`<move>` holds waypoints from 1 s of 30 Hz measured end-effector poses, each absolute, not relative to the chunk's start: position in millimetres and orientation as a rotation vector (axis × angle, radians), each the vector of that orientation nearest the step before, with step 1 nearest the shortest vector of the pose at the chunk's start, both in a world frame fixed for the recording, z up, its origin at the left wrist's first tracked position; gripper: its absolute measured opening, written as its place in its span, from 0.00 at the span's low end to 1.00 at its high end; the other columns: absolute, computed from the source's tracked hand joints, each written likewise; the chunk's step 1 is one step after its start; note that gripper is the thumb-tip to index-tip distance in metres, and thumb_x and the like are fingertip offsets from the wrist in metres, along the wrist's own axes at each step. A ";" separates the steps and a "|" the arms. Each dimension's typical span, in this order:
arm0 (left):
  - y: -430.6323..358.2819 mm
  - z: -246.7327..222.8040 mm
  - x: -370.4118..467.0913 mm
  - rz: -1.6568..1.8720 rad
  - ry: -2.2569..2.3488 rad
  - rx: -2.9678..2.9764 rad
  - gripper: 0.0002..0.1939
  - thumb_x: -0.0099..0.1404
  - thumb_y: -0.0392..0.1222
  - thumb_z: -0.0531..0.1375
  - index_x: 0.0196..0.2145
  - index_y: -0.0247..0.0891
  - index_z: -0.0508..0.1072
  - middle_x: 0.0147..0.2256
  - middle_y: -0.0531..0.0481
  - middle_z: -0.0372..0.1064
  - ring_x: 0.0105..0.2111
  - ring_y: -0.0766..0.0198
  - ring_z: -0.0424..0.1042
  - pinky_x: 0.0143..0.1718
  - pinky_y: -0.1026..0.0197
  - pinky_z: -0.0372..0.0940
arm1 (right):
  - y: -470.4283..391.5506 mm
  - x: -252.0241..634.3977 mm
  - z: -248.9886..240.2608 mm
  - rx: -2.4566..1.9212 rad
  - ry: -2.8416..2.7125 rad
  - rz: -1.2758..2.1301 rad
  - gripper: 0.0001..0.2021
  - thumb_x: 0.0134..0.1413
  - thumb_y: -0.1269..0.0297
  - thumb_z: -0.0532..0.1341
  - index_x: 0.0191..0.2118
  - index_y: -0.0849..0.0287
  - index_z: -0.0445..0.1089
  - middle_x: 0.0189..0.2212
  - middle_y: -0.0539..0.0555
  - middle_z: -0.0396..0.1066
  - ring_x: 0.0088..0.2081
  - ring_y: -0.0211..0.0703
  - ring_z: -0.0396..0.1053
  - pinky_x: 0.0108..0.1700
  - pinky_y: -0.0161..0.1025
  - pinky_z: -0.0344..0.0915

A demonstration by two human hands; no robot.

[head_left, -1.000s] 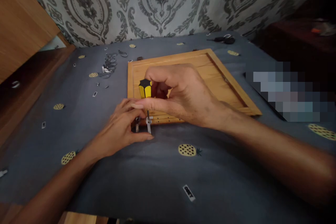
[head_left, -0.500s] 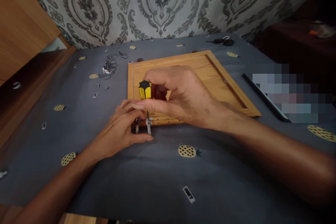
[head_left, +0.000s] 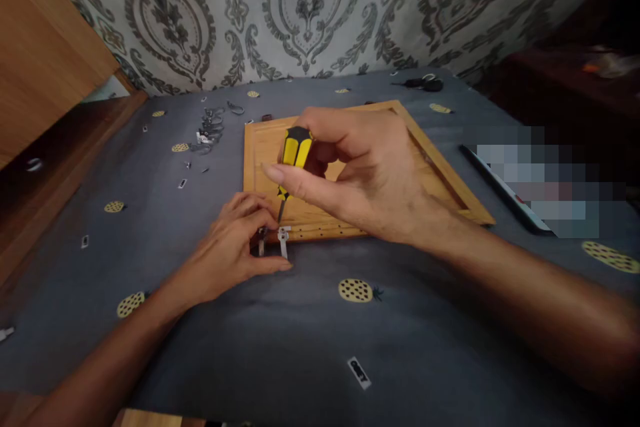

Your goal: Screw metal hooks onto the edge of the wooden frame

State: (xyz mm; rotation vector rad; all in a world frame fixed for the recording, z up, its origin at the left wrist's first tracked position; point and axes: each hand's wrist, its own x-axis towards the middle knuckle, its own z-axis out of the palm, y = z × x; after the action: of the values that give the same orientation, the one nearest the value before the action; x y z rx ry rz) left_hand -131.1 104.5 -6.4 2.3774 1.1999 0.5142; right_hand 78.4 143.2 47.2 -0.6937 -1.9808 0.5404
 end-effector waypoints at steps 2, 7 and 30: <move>104.1 -5.5 -130.7 0.501 1.210 2.382 0.16 0.61 0.48 0.73 0.36 0.38 0.72 0.47 0.47 0.69 0.51 0.51 0.65 0.51 0.51 0.65 | 146.3 77.7 42.8 -0.662 -2.019 0.512 0.17 0.64 0.57 0.65 0.28 0.60 0.64 0.23 0.44 0.62 0.26 0.30 0.60 0.29 0.32 0.56; 103.6 -3.7 -129.2 0.496 1.213 2.380 0.17 0.61 0.50 0.73 0.37 0.38 0.73 0.48 0.46 0.69 0.53 0.49 0.65 0.51 0.50 0.65 | 147.7 78.2 41.6 -0.667 -2.093 0.452 0.16 0.63 0.61 0.66 0.27 0.59 0.62 0.22 0.43 0.61 0.25 0.31 0.60 0.30 0.33 0.55; 111.2 -56.1 -143.2 0.791 1.191 2.473 0.12 0.62 0.57 0.64 0.39 0.50 0.73 0.45 0.51 0.72 0.52 0.47 0.67 0.53 0.47 0.63 | 161.3 78.4 32.3 -1.266 -2.619 -0.252 0.13 0.67 0.70 0.54 0.54 0.54 0.67 0.51 0.52 0.75 0.36 0.46 0.75 0.27 0.43 0.57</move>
State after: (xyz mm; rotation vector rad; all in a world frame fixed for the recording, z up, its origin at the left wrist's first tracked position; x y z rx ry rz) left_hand -143.2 111.2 -56.1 2.4726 1.1909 0.7910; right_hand 78.4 161.3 32.3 -1.2661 -2.6186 -0.2519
